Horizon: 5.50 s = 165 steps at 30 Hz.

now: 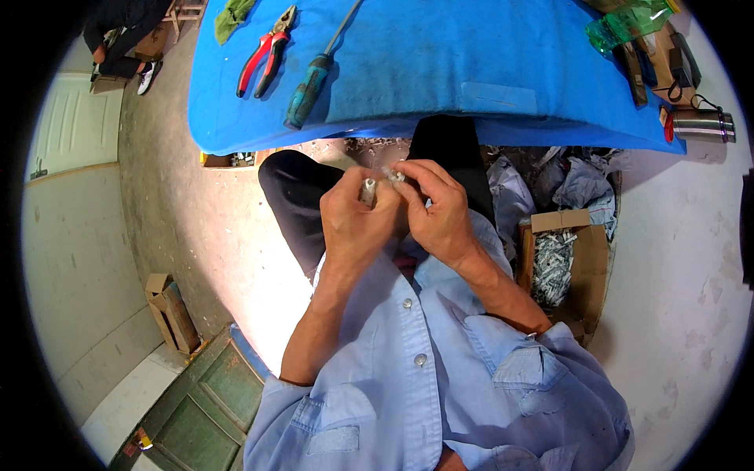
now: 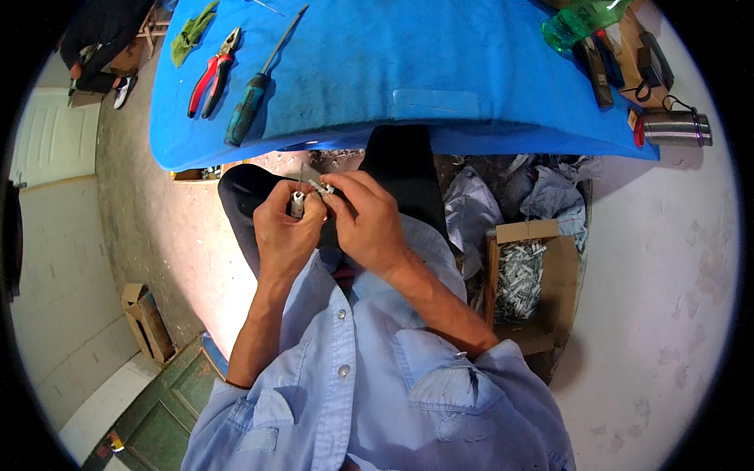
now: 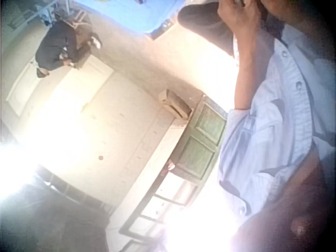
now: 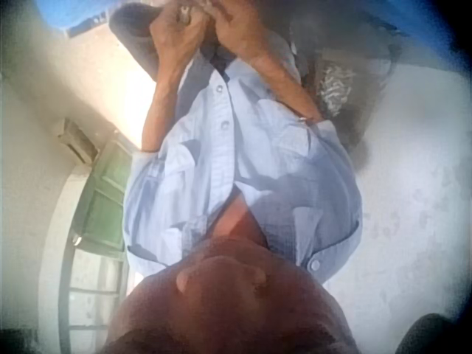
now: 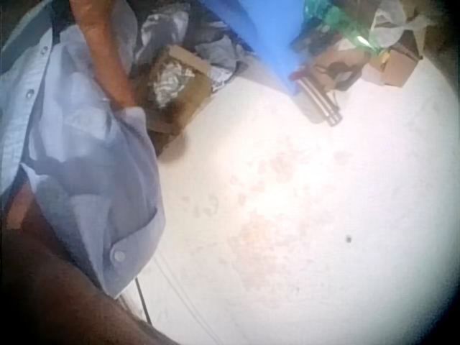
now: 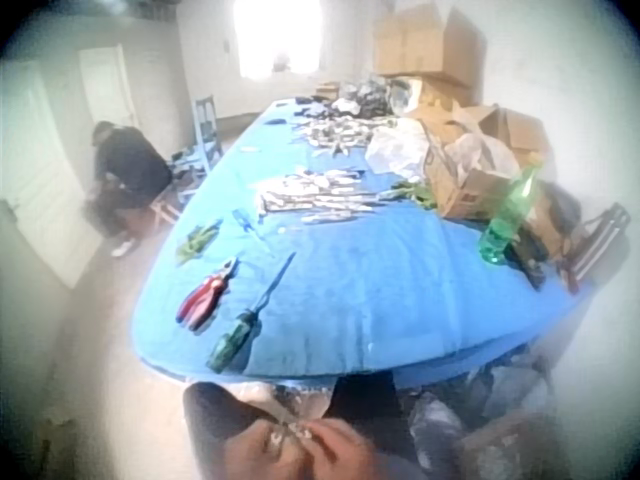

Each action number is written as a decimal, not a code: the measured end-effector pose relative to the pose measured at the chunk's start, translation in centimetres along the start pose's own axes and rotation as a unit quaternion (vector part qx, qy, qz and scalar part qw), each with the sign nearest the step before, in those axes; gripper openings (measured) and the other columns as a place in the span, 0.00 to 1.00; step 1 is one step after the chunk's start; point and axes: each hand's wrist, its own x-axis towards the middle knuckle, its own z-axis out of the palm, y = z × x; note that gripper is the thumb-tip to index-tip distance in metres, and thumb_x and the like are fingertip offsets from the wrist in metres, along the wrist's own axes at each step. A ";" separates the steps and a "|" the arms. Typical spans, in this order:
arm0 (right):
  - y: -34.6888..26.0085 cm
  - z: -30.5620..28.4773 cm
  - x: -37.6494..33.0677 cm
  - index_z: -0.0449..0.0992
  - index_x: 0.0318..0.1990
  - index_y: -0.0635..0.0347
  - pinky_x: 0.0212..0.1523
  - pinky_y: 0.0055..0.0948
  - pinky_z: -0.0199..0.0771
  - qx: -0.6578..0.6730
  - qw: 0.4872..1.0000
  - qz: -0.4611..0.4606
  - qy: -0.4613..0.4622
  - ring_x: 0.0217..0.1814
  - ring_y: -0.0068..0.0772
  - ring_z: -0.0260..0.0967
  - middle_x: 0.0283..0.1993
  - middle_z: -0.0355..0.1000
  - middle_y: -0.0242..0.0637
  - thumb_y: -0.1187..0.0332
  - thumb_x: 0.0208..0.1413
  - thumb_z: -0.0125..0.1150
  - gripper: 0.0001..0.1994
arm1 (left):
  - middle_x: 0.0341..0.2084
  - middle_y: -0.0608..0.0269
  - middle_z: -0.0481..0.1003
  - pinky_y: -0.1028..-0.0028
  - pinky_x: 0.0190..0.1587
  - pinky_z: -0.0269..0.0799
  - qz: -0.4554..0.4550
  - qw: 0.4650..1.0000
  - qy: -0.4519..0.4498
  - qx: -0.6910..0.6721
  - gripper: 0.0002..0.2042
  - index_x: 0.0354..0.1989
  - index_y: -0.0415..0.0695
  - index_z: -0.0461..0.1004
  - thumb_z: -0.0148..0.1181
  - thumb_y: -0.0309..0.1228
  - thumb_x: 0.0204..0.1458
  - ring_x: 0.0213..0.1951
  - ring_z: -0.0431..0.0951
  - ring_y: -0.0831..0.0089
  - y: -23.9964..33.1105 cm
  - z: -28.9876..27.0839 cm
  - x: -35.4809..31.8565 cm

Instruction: The person sits on the floor and assembles small metal components using a screwdriver and pliers. They pick up metal pieces from a blue mat, insert them into a larger metal housing, and tighten them with the screwdriver. The person handles multiple metal parts and tools throughout the process.

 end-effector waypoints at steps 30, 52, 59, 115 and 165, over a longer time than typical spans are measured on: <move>2.1 -1.8 -0.8 0.76 0.49 0.66 0.31 0.20 0.69 0.276 0.934 0.198 -0.107 0.30 0.16 0.66 0.32 0.72 0.29 0.61 0.77 0.49 0.16 | 0.23 0.68 0.76 0.78 0.29 0.67 -0.065 0.995 -0.056 -0.056 0.07 0.40 0.35 0.81 0.63 0.26 0.58 0.26 0.71 0.84 -1.8 -1.1 0.6; 3.7 -2.8 -0.8 0.77 0.46 0.66 0.28 0.21 0.67 0.311 0.909 0.273 -0.048 0.27 0.18 0.66 0.28 0.71 0.29 0.60 0.75 0.51 0.16 | 0.29 0.70 0.80 0.83 0.26 0.60 -0.074 0.992 -0.050 -0.090 0.10 0.44 0.39 0.82 0.64 0.34 0.66 0.24 0.68 0.88 -2.4 -1.9 1.6; 4.1 -4.3 -0.3 0.77 0.46 0.66 0.27 0.22 0.63 0.316 0.913 0.258 -0.023 0.26 0.18 0.64 0.28 0.69 0.28 0.60 0.75 0.51 0.16 | 0.28 0.67 0.78 0.79 0.34 0.70 -0.060 0.997 -0.051 -0.016 0.15 0.44 0.34 0.81 0.62 0.37 0.68 0.30 0.75 0.82 -0.7 -2.6 1.8; 6.5 -15.9 15.3 0.79 0.45 0.61 0.27 0.40 0.65 -0.351 0.916 -0.105 0.163 0.25 0.37 0.67 0.26 0.70 0.41 0.60 0.74 0.57 0.13 | 0.36 0.46 0.84 0.67 0.40 0.82 0.059 0.987 0.139 0.048 0.10 0.49 0.34 0.81 0.64 0.26 0.64 0.36 0.87 0.57 -4.1 -10.4 -3.7; 7.1 -16.1 15.5 0.79 0.44 0.61 0.28 0.40 0.67 -0.387 0.898 -0.082 0.192 0.26 0.35 0.69 0.26 0.73 0.37 0.57 0.71 0.59 0.15 | 0.34 0.60 0.85 0.78 0.35 0.77 -0.018 0.966 0.231 -0.115 0.16 0.52 0.37 0.82 0.65 0.38 0.67 0.32 0.80 0.80 -0.4 -17.9 -7.2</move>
